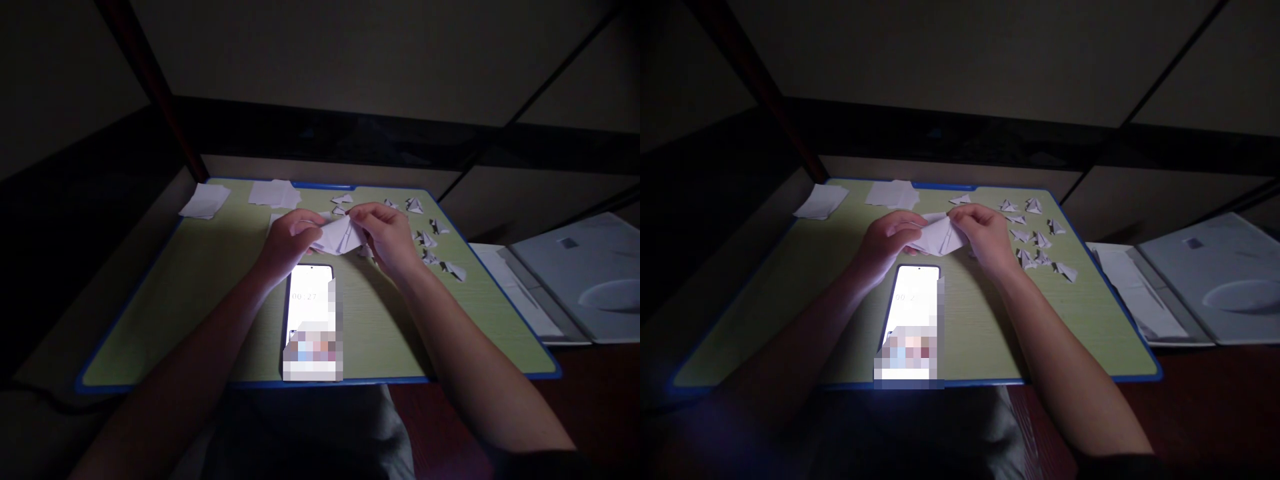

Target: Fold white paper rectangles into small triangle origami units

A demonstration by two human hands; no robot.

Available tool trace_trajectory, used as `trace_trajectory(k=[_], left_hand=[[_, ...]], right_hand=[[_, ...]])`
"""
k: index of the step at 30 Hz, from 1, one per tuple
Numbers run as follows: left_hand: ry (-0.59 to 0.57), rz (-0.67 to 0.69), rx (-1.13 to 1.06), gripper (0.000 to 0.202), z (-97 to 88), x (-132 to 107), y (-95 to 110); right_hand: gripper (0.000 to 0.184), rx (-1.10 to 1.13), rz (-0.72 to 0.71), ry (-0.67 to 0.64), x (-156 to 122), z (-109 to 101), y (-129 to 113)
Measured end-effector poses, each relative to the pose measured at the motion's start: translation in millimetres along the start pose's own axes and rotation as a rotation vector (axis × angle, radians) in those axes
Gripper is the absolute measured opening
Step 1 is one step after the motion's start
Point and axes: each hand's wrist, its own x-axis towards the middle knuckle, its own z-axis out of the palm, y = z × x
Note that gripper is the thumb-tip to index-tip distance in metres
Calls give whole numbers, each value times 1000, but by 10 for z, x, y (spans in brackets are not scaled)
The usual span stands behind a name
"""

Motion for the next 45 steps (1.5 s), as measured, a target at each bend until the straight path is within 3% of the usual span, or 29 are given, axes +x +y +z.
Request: trace_trajectory(k=[4, 7, 22, 30, 45], left_hand=[[-149, 38, 54, 24, 0, -24, 12], [-194, 85, 98, 26, 11, -31, 4], [-212, 16, 0, 19, 64, -47, -24], [-162, -25, -38, 16, 50, -24, -48], [-169, -3, 15, 20, 33, -15, -42]], right_hand=[[9, -62, -19, -50, -1, -23, -11], [11, -73, -18, -80, -12, -19, -25], [10, -18, 53, -44, -31, 28, -35], [14, -46, 65, -78, -20, -5, -20], [9, -78, 13, -69, -17, 12, -33]])
